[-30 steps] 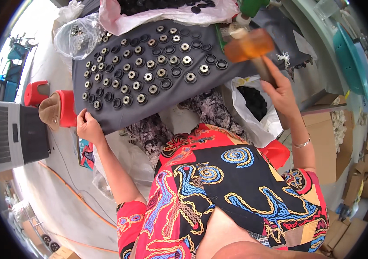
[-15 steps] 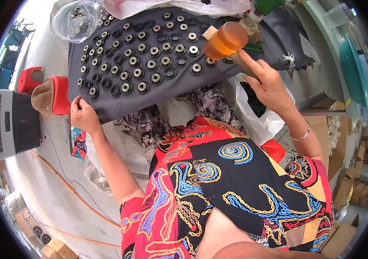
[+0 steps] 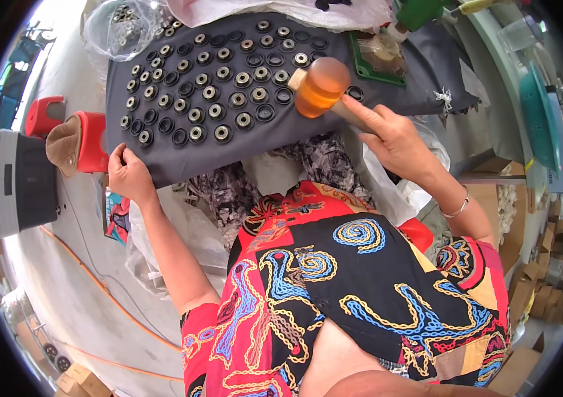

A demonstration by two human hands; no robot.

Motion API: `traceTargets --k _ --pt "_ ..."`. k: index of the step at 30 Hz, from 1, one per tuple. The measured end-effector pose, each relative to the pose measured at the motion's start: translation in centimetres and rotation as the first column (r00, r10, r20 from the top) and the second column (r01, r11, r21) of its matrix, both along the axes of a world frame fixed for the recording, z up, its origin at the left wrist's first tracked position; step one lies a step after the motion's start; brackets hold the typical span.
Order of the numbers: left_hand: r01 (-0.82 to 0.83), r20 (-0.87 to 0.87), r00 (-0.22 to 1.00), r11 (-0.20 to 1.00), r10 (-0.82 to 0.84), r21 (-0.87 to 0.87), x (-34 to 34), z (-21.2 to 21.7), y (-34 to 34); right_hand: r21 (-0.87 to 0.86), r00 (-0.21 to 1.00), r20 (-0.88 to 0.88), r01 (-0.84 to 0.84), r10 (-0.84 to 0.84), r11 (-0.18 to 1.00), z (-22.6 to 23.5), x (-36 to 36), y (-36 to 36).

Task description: The person places small metal washers into circular indentations on a grey rubber mat. They then use a rubber mallet to tap the washers into place. The person repeats this process for multiple washers across the mat.

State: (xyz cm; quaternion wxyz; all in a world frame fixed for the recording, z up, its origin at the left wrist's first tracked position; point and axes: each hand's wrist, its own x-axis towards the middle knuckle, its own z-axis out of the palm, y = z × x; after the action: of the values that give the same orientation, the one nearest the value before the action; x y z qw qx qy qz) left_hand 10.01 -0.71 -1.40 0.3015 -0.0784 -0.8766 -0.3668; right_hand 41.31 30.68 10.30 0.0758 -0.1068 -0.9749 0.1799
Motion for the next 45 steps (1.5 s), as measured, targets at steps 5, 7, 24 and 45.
traceTargets --k 5,7,24,45 --pt "0.024 0.016 1.000 0.997 -0.025 0.067 0.3 0.5 0.5 -0.017 0.999 -0.035 0.000 -0.001 1.000 0.1 -0.1 -0.2" --pt "0.026 0.001 1.000 0.997 -0.026 0.068 0.3 0.3 0.3 -0.024 1.000 0.016 -0.006 0.007 1.000 0.0 -0.5 0.2" --pt "0.026 0.010 1.000 0.997 -0.027 0.067 0.5 0.7 0.5 0.000 0.998 -0.018 0.068 -0.068 0.998 -1.3 -3.9 2.8" --pt "0.005 0.025 1.000 0.997 -0.007 0.078 0.5 0.9 0.5 -0.055 0.990 -0.136 -0.032 0.024 0.998 -0.9 -7.3 3.0"
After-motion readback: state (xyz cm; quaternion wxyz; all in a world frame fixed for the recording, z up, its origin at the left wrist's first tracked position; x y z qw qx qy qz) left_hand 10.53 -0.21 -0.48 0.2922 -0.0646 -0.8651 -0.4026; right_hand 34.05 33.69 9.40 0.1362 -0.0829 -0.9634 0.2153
